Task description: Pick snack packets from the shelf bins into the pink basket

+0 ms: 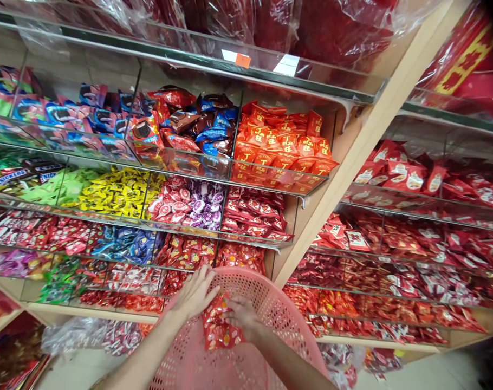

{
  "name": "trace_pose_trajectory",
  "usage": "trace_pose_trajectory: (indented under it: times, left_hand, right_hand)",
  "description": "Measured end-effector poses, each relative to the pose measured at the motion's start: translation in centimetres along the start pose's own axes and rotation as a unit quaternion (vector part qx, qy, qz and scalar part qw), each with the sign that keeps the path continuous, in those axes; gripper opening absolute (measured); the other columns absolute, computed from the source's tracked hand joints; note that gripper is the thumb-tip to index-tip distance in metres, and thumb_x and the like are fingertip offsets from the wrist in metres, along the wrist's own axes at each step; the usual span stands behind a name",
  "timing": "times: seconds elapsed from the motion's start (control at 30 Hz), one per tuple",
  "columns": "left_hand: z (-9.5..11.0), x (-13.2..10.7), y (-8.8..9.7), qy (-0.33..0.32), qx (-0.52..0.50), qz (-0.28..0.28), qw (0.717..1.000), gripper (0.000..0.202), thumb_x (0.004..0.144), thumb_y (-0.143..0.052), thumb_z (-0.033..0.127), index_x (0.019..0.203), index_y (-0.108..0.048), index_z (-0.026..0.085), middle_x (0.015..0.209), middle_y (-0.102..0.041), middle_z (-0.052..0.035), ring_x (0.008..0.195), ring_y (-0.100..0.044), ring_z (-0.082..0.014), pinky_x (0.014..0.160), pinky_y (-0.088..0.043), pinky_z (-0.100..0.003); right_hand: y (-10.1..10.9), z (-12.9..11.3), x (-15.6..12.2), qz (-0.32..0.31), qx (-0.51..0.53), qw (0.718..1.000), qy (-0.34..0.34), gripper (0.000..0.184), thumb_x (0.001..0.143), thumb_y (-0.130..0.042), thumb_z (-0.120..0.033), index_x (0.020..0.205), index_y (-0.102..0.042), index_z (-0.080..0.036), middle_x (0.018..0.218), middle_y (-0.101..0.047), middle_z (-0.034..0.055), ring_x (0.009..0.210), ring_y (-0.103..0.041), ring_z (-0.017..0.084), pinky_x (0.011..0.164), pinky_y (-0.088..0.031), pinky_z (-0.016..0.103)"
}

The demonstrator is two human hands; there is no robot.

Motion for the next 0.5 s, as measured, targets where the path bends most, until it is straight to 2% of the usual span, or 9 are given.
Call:
trace_pose_trajectory:
  times: [0.1, 0.17, 0.33, 0.5]
  left_hand:
    - [0.0, 0.0, 0.0, 0.0, 0.0, 0.001, 1.0, 0.042, 0.088, -0.029, 0.046, 0.118, -0.048, 0.024, 0.125, -0.044, -0.0095, 0.106, -0.051, -0.0262, 0.09, -0.04, -0.043]
    - [0.0, 0.0, -0.1, -0.001, 0.001, 0.0, 1.0, 0.042, 0.089, -0.028, 0.046, 0.119, -0.048, 0.024, 0.125, -0.043, -0.0096, 0.106, -0.05, -0.0262, 0.09, -0.04, -0.043]
    - [0.1, 0.0, -0.1, -0.004, 0.004, 0.0, 1.0, 0.041, 0.089, -0.028, 0.047, 0.118, -0.048, 0.025, 0.124, -0.044, -0.0089, 0.106, -0.051, -0.0261, 0.088, -0.041, -0.042]
    - [0.2, 0.1, 0.0, -0.006, 0.007, -0.003, 1.0, 0.042, 0.089, -0.028, 0.046, 0.118, -0.048, 0.024, 0.125, -0.044, -0.0099, 0.106, -0.051, -0.0264, 0.089, -0.041, -0.043]
  right_hand:
    - [-0.6, 1.1, -0.2, -0.002, 0.038, 0.999, -0.026, 0.022, 0.068, -0.063, -0.03, 0.071, -0.044, -0.019, 0.054, -0.055, -0.0038, 0.049, -0.061, 0.012, 0.052, -0.046, 0.023]
    - [-0.8, 1.2, -0.2, 0.011, 0.028, 0.999, -0.015, 0.024, 0.066, -0.065, -0.03, 0.069, -0.043, -0.019, 0.054, -0.054, -0.0051, 0.045, -0.059, 0.012, 0.046, -0.044, 0.021]
    - [-0.8, 0.7, 0.0, 0.032, -0.085, 0.995, 0.036, 0.024, 0.067, -0.059, -0.031, 0.063, -0.039, -0.02, 0.047, -0.048, -0.0073, 0.039, -0.056, 0.013, 0.036, -0.037, 0.02]
    - [-0.4, 0.0, -0.2, 0.053, -0.188, 0.979, 0.062, 0.019, 0.068, -0.053, -0.023, 0.057, -0.038, -0.022, 0.038, -0.04, -0.0082, 0.034, -0.051, 0.013, 0.034, -0.031, 0.02]
Point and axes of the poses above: each hand's wrist, its own x-axis towards the middle knuckle, its own y-axis out of the back of the hand, z = x × y, the point moved 8 cm from there along x, towards the middle knuckle
